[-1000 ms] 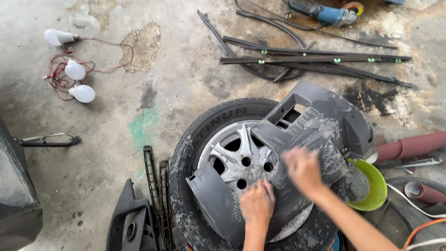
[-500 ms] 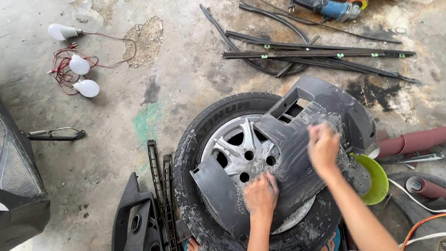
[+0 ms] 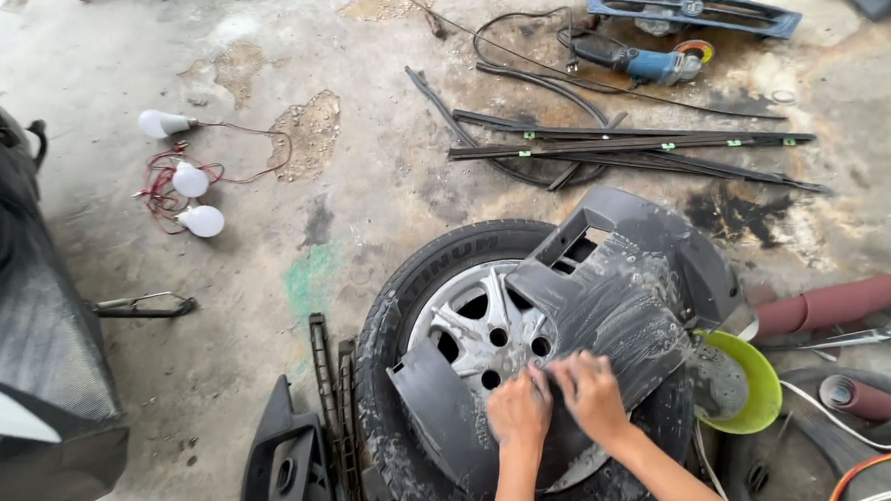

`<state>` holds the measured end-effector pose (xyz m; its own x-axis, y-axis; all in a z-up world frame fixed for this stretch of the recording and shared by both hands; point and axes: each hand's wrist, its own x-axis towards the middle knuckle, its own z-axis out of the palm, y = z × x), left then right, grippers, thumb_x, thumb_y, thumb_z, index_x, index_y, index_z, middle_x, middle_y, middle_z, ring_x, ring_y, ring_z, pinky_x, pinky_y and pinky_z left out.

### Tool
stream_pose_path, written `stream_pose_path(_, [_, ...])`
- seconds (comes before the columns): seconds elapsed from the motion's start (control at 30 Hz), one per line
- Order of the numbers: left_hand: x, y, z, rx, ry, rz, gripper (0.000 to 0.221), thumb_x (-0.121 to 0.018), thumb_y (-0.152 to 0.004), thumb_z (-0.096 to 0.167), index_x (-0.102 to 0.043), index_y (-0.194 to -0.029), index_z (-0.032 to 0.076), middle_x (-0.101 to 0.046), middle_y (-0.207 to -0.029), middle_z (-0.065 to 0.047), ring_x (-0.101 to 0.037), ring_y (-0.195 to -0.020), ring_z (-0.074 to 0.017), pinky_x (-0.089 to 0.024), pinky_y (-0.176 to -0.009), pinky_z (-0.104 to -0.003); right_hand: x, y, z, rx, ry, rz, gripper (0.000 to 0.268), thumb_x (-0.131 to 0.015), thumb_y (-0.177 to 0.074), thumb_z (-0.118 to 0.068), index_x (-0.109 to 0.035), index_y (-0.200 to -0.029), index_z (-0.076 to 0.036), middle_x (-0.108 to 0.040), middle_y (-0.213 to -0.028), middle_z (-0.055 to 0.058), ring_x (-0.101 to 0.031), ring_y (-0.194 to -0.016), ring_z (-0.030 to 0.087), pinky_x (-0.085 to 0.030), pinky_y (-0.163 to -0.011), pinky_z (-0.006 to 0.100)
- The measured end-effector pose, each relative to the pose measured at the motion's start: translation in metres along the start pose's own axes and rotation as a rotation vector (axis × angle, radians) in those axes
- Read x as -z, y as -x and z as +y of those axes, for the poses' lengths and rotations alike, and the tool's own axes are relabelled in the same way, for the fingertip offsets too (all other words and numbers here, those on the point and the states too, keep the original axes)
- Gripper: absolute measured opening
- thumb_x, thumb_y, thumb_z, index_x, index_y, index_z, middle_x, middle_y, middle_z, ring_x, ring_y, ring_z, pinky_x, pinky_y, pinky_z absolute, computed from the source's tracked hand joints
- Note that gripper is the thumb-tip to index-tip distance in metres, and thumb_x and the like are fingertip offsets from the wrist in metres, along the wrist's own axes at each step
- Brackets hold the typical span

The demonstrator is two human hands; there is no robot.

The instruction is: The person scrubs a black plastic car part resting on a tire using a soapy sponge. They repeatedly dip the sponge into a green bucket of soapy water to continue cleaning the surface.

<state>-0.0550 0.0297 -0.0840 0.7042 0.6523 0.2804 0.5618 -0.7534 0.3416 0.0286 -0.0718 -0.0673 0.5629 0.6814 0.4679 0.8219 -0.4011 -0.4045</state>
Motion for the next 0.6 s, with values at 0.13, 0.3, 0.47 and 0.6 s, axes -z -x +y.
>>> stream_pose_path(0.13, [0.003,0.004,-0.003,0.004,0.064,-0.081,0.056,-0.045,-0.107,0.03,-0.066,-0.06,0.01,-0.058,-0.045,-0.006,-0.055,-0.035,-0.024,-0.044,-0.035,-0.039,0.026,-0.018,0.042,-0.157,0.042,0.032,0.02,-0.049,-0.102,-0.016,-0.058,-0.085,-0.011,-0.075,-0.087,0.001,-0.058,-0.064,0.013,-0.039,-0.073,0.03])
stream_pose_path(0.3, [0.027,-0.004,0.011,0.07,-0.056,-0.3,0.066,-0.038,-0.111,0.04,-0.069,-0.063,0.008,-0.062,-0.05,-0.009,-0.06,-0.042,-0.0254,-0.048,-0.039,-0.04,0.074,-0.04,0.099,-0.546,0.059,0.203,0.024,-0.06,-0.107,-0.023,-0.059,-0.096,-0.001,-0.056,-0.066,0.005,-0.051,-0.056,0.017,-0.039,-0.047,0.031])
stream_pose_path(0.47, [0.041,-0.025,-0.008,0.054,-0.093,-0.421,0.068,-0.034,-0.113,0.041,-0.058,-0.056,0.013,-0.051,-0.051,-0.003,-0.048,-0.041,-0.0172,-0.035,-0.041,-0.033,0.067,-0.001,0.007,-0.535,-0.164,0.07,0.013,-0.051,-0.099,-0.007,-0.062,-0.104,-0.005,-0.06,-0.093,0.01,-0.054,-0.086,0.021,-0.051,-0.077,0.03])
stream_pose_path(0.6, [0.009,-0.013,-0.036,-0.027,-0.108,-0.246,0.065,-0.04,-0.108,0.041,-0.067,-0.057,0.01,-0.058,-0.047,-0.008,-0.053,-0.036,-0.0227,-0.039,-0.037,-0.038,0.034,0.055,-0.014,0.159,-0.181,-0.017,0.029,-0.059,-0.092,0.005,-0.063,-0.119,-0.005,-0.06,-0.09,0.002,-0.057,-0.084,0.017,-0.054,-0.08,0.029])
